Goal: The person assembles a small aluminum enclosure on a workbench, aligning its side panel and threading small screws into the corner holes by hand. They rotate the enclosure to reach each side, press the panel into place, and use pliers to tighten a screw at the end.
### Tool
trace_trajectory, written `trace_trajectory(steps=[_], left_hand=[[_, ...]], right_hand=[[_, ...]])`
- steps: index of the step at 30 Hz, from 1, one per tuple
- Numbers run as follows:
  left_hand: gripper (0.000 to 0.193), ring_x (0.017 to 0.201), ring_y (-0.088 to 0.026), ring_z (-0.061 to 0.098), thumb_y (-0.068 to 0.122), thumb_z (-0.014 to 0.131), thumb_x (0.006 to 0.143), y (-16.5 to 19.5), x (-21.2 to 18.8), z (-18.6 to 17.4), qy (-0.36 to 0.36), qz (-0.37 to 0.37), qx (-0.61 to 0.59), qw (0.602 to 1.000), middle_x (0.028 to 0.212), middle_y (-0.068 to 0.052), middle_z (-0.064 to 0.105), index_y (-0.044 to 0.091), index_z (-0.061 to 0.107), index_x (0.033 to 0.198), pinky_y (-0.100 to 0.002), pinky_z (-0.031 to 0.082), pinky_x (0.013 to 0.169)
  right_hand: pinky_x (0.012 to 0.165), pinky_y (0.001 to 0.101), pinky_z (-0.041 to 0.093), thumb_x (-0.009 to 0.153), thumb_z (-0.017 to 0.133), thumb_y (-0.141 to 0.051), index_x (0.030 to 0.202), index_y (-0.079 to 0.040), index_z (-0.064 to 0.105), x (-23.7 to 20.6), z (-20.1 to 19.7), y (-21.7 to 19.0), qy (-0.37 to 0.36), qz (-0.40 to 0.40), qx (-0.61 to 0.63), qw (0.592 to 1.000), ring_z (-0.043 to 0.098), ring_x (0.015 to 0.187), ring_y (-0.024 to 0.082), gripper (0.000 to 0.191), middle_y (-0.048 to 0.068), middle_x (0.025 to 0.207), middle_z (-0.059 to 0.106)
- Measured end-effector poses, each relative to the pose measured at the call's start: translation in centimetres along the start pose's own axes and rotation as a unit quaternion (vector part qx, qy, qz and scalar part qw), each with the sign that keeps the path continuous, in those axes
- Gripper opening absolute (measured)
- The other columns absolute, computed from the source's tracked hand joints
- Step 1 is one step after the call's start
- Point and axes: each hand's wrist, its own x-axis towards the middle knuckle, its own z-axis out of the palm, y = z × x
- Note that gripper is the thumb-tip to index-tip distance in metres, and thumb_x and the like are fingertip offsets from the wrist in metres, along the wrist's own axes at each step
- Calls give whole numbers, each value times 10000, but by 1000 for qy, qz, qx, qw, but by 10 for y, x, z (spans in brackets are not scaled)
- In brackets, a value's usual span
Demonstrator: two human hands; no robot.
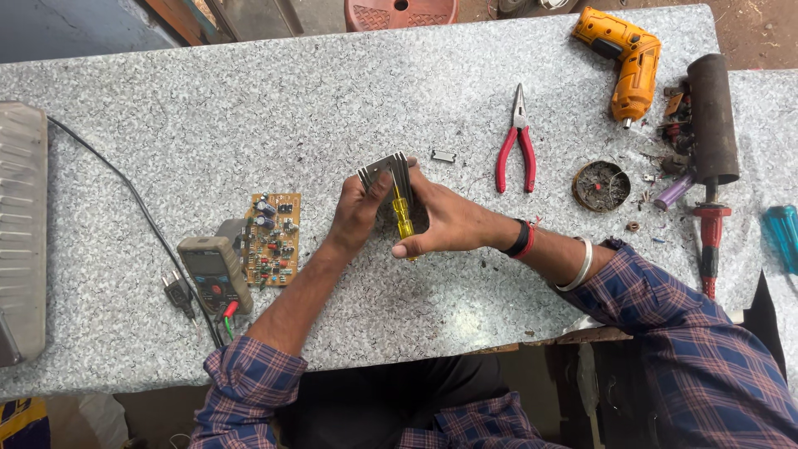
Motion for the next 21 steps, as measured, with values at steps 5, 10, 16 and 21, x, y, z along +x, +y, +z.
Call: trace_trajectory(steps=[5,10,16,21], left_hand=[[869,1224,-265,689,654,690,857,14,0,0,-41,-19,44,998,1268,-182,705,-9,571,1406,-391,592,1045],[782,1155,-237,714,581,691,895,19,1,2,-25,-37,20,999,1223,-163,722,-4,591,1403,-369,605,1019],[485,1141,-191,697,352,682,997,17,1,4,-7,0,-27,1000,1217,-118,735,7,666,1338,-366,578,1039],[367,1142,-178,701,286,674,1008,13,2,3,12,4,-33,999,1200,-82,750,43,706,1282,-368,579,1046]], right_hand=[[1009,525,540,769,640,-790,1500,35,343,2,3,9,9,-20,-11,1000,587,1281,418,1141,267,1302,563],[982,521,554,782,685,-754,1480,52,355,4,3,13,18,-31,-7,999,641,1212,406,1116,275,1234,621],[833,469,612,767,713,-742,1429,79,373,6,1,12,31,-19,3,999,743,997,345,1108,204,1029,699],[675,404,592,744,721,-750,1296,65,482,12,4,22,52,1,-40,998,737,818,268,1014,148,869,697]])
